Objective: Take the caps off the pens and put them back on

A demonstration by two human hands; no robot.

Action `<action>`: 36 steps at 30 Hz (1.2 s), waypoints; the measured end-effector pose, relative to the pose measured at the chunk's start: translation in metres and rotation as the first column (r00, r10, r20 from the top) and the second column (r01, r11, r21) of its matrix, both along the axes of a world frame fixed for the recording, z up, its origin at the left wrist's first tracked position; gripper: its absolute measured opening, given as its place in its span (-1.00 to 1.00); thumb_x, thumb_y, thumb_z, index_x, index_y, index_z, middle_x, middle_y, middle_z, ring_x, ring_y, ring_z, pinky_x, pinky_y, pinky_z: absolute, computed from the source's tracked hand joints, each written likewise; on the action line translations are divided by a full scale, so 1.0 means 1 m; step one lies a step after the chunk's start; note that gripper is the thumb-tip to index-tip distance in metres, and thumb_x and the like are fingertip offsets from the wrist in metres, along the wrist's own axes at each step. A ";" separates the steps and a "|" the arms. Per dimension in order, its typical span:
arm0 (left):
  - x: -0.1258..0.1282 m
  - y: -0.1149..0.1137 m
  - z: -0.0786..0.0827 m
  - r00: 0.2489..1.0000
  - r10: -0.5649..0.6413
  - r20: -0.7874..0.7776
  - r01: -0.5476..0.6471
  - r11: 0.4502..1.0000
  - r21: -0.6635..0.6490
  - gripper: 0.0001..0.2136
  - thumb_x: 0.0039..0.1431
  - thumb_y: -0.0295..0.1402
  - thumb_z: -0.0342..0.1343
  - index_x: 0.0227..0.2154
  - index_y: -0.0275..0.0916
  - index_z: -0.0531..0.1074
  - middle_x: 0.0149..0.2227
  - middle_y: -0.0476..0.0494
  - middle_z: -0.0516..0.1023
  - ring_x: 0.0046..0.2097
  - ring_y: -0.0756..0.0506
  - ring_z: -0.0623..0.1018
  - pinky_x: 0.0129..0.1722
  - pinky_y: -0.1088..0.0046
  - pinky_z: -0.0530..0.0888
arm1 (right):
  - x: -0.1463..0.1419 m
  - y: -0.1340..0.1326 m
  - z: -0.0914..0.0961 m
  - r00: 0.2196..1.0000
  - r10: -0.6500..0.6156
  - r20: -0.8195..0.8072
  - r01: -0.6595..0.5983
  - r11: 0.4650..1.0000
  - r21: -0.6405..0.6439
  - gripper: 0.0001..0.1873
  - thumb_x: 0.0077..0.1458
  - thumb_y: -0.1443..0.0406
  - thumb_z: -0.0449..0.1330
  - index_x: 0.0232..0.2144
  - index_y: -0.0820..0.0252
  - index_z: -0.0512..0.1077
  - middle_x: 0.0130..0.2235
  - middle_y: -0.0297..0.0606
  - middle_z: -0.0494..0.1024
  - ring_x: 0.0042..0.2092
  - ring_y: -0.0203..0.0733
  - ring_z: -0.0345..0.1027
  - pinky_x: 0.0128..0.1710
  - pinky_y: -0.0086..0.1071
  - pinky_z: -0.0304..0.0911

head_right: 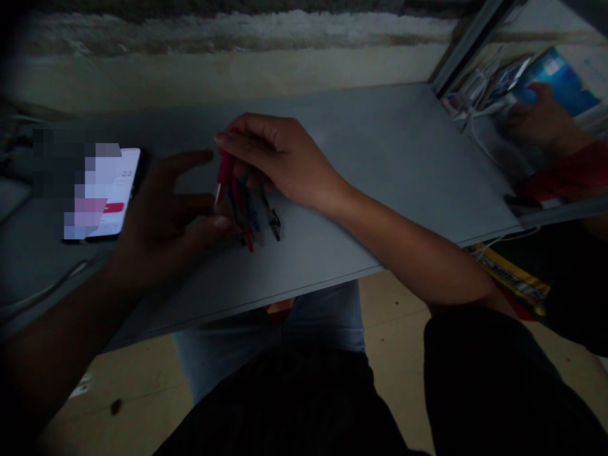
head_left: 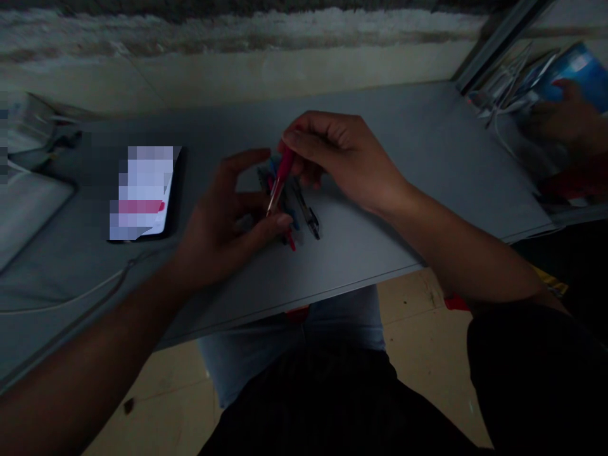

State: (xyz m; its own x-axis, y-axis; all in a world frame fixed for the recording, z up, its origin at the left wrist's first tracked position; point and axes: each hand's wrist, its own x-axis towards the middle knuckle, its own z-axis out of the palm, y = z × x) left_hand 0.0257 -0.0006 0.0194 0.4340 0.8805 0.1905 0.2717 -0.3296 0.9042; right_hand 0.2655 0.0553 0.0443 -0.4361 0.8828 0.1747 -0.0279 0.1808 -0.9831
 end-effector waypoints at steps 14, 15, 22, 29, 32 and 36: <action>-0.005 -0.002 0.000 0.942 -0.196 -0.273 0.268 0.928 0.259 -0.65 0.45 0.19 0.36 -0.07 0.05 0.68 -0.15 -0.07 0.80 -0.21 -0.17 0.77 -0.14 0.32 0.67 | -0.004 0.009 -0.013 0.997 0.079 0.014 -0.078 0.995 -0.069 -0.47 0.40 -0.11 0.46 -0.35 0.14 0.44 -0.43 -0.47 0.47 -0.40 -0.37 0.31 -0.37 -0.46 0.31; -0.006 -0.001 -0.001 0.942 -0.197 -0.273 0.271 0.924 0.269 -0.65 0.44 0.18 0.37 -0.07 0.03 0.68 -0.15 -0.08 0.80 -0.20 -0.17 0.77 -0.15 0.33 0.66 | -0.004 0.009 -0.013 0.994 0.105 0.038 -0.102 0.992 -0.076 -0.48 0.41 -0.08 0.46 -0.36 0.14 0.44 -0.44 -0.47 0.48 -0.40 -0.37 0.31 -0.37 -0.45 0.30; -0.007 0.000 -0.005 0.941 -0.192 -0.278 0.280 0.904 0.323 -0.69 0.46 0.11 0.40 -0.03 0.04 0.65 -0.16 -0.05 0.77 -0.23 -0.15 0.74 -0.22 0.34 0.63 | -0.004 0.007 -0.009 0.975 0.160 0.156 -0.153 0.986 -0.060 -0.50 0.40 -0.02 0.49 -0.39 0.13 0.43 -0.45 -0.47 0.50 -0.40 -0.37 0.28 -0.38 -0.45 0.26; -0.003 0.000 -0.008 0.928 -0.231 -0.294 0.317 0.902 0.293 -0.78 0.46 0.01 0.42 -0.11 0.03 0.64 -0.23 -0.01 0.73 -0.29 -0.14 0.70 -0.22 0.32 0.61 | 0.003 0.013 -0.018 0.916 0.157 0.368 -0.209 0.972 0.106 -0.55 0.55 0.04 0.32 -0.33 0.24 0.53 -0.50 -0.46 0.49 -0.43 -0.42 0.32 -0.38 -0.50 0.17; -0.003 0.001 -0.007 0.914 -0.249 -0.321 0.348 0.887 0.302 -0.77 0.53 0.01 0.35 -0.13 0.00 0.61 -0.27 0.00 0.69 -0.33 -0.11 0.68 -0.25 0.34 0.59 | 0.004 0.013 -0.016 0.885 0.166 0.435 -0.240 0.963 0.120 -0.57 0.57 0.07 0.30 -0.30 0.26 0.54 -0.52 -0.49 0.47 -0.44 -0.42 0.34 -0.36 -0.51 0.18; -0.002 0.001 -0.006 0.908 -0.253 -0.334 0.363 0.874 0.325 -0.70 0.57 0.08 0.28 -0.10 -0.03 0.58 -0.27 -0.01 0.67 -0.34 -0.09 0.66 -0.27 0.35 0.58 | 0.004 0.009 -0.010 0.856 0.136 0.498 -0.229 0.965 0.130 -0.63 0.60 0.19 0.26 -0.30 0.29 0.52 -0.50 -0.49 0.47 -0.43 -0.42 0.36 -0.31 -0.49 0.20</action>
